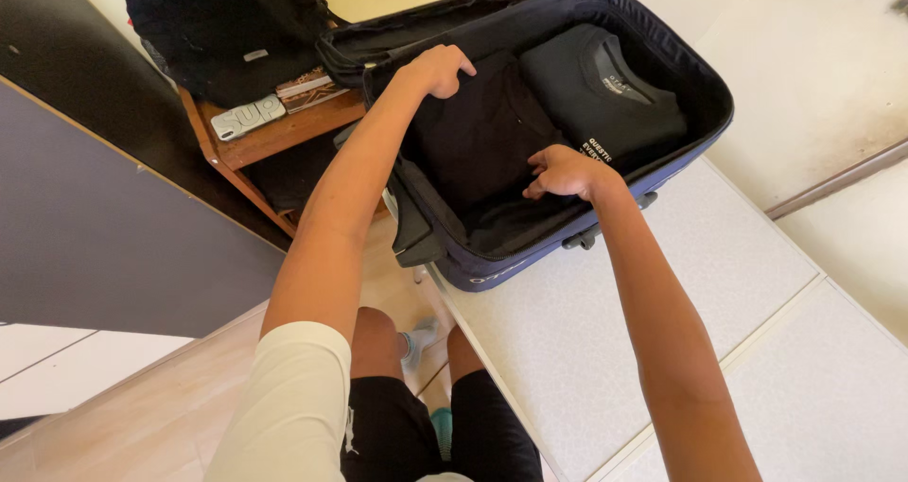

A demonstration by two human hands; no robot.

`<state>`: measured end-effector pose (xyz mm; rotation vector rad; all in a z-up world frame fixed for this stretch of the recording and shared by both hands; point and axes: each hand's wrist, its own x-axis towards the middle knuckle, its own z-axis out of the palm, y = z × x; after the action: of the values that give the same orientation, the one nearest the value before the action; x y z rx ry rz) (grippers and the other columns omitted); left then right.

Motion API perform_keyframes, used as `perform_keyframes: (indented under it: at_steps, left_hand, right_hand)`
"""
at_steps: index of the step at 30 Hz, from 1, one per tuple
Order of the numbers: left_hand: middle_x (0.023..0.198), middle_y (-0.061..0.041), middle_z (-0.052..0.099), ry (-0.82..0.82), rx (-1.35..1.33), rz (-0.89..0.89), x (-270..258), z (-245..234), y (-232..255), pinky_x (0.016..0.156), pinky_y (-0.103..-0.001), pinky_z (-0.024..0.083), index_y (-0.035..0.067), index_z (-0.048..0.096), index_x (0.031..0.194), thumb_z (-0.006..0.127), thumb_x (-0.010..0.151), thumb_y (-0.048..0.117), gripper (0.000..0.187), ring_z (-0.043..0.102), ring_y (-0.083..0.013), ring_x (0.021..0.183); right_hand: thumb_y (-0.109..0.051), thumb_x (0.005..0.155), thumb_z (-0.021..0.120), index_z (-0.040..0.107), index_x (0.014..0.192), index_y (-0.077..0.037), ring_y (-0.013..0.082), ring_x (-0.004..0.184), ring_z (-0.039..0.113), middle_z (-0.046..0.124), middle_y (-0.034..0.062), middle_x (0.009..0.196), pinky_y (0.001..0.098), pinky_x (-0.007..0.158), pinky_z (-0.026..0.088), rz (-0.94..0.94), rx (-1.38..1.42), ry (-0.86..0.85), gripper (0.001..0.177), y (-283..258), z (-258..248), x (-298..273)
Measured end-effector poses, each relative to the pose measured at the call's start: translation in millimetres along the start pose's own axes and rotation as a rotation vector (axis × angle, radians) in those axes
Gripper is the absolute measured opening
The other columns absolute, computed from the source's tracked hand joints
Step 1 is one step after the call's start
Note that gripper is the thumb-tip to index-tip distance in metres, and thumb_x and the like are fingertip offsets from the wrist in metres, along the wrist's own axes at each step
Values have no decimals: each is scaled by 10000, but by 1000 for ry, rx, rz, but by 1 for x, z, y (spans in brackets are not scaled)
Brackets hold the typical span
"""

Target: The person picks up a purple shirt from a table, spreads it out, and folds it.

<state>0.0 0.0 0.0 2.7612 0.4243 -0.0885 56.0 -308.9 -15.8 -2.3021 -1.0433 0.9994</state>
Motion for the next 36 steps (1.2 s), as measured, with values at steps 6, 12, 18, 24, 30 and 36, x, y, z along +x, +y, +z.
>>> perform_keyframes:
  at_steps: [6, 12, 18, 24, 30, 36]
  left_hand:
    - [1397, -127, 634, -113, 78, -54, -11, -2, 9, 1025, -462, 518, 283, 693, 1354, 516, 777, -135, 734, 603, -357, 1263]
    - [1435, -86, 613, -237, 141, -50, -8, 7, -3, 1008, -441, 540, 308, 696, 1342, 493, 757, -159, 775, 618, -329, 1264]
    - [1386, -142, 620, -486, 236, -65, -4, 30, -16, 952, -452, 572, 345, 604, 1440, 595, 765, -162, 844, 648, -348, 1186]
    - [1355, -110, 687, -428, 221, -54, 0, 40, -26, 909, -427, 611, 364, 583, 1474, 535, 824, -184, 851, 725, -303, 1117]
    - [1344, -106, 676, -332, 342, -2, 11, 54, -34, 934, -410, 586, 312, 638, 1424, 626, 807, -147, 769, 670, -314, 1175]
    - [1305, -112, 691, -300, 399, 30, 12, 50, -21, 925, -410, 580, 218, 680, 1368, 671, 804, -81, 638, 672, -305, 1171]
  right_hand:
    - [-72, 850, 684, 431, 1519, 26, 205, 1034, 760, 667, 188, 1411, 389, 935, 553, 127, 1, -102, 722, -36, -11, -31]
    - [-93, 850, 726, 455, 1508, -13, 183, 1016, 751, 642, 126, 1414, 342, 912, 556, 118, -49, -216, 716, -44, -10, -45]
    - [-76, 839, 710, 453, 1515, 7, 209, 1014, 763, 698, 181, 1395, 361, 938, 582, 176, -78, -335, 728, -31, -3, -25]
    - [-87, 836, 759, 388, 1550, -31, 252, 1288, 612, 567, 120, 1494, 363, 1078, 506, 127, -320, -406, 807, -30, 1, -18]
    - [-116, 899, 633, 494, 1543, -157, 305, 1326, 560, 562, 113, 1496, 418, 1097, 472, 221, -627, -474, 660, -54, 23, -17]
    - [-78, 880, 629, 636, 1423, -125, 328, 1265, 645, 664, 136, 1407, 434, 1053, 526, 202, -619, -328, 545, -54, 15, -1]
